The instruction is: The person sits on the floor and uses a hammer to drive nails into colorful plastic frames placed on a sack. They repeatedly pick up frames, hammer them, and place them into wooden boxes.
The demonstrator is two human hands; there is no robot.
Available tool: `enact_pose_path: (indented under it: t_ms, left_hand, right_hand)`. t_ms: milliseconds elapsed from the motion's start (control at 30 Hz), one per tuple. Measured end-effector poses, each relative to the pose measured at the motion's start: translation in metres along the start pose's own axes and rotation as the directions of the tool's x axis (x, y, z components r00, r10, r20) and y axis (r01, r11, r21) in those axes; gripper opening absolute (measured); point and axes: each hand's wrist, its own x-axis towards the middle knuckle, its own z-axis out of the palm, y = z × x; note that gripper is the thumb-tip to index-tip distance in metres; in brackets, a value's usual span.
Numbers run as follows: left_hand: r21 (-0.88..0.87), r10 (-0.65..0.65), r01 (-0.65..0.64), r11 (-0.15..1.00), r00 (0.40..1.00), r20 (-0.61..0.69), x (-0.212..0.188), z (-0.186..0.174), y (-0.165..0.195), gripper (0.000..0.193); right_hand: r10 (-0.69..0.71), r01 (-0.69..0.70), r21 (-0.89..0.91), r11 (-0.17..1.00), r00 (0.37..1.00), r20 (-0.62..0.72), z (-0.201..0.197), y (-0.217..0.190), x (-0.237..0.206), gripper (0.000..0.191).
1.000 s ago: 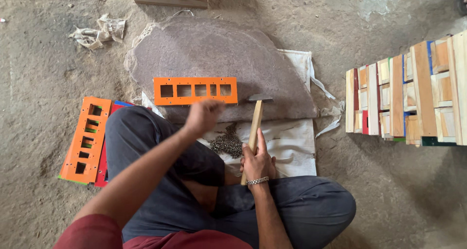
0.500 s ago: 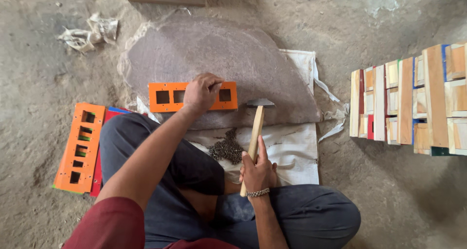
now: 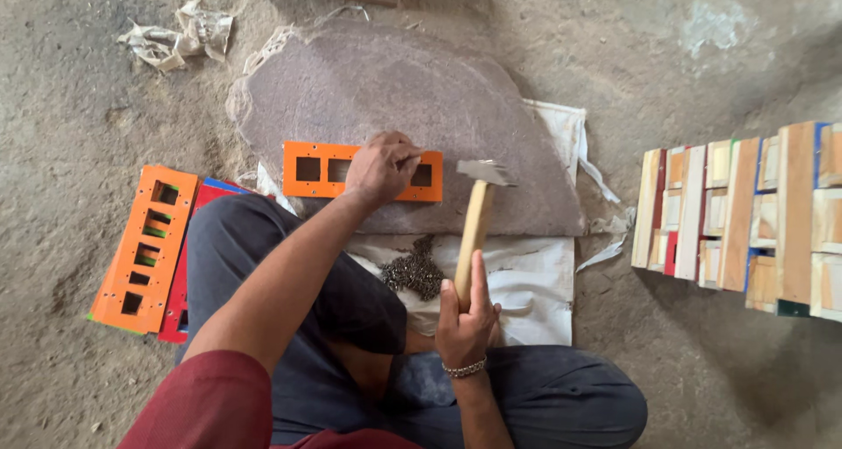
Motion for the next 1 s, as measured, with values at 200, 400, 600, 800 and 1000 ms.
enact_pose_path:
  t_ms: [200, 400, 600, 800, 1000]
  left_hand:
    - [-0.062, 0.044, -0.046, 0.997, 0.999, -0.031, -0.001, 0.001, -0.004, 0.012]
    - [-0.057, 0.041, -0.043, 0.997, 0.999, -0.034, 0.001, 0.005, -0.006, 0.012]
    - [-0.062, 0.015, -0.018, 0.998, 0.999, -0.036, 0.0, 0.0, -0.002, 0.026]
    - [-0.138, -0.085, 0.09, 0.986, 0.995, 0.043, 0.001, -0.001, 0.0, 0.043]
    - [-0.094, -0.086, 0.088, 0.992, 0.996, 0.023, 0.001, 0.002, -0.004, 0.051]
  right_hand:
    - [0.398, -0.407, 0.003, 0.913, 0.894, 0.204, -0.006, -0.013, 0.012, 0.066]
    - [0.325, -0.313, -0.088, 0.946, 0.909, 0.262, -0.008, -0.017, 0.027, 0.065]
    - [0.057, -0.041, -0.09, 0.995, 0.98, 0.19, 0.003, -0.014, 0.03, 0.061]
    - [0.251, -0.226, -0.112, 0.968, 0.914, 0.319, 0.013, -0.007, 0.04, 0.063]
    - [0.159, -0.118, -0.167, 0.979, 0.953, 0.259, 0.018, -0.008, 0.04, 0.062]
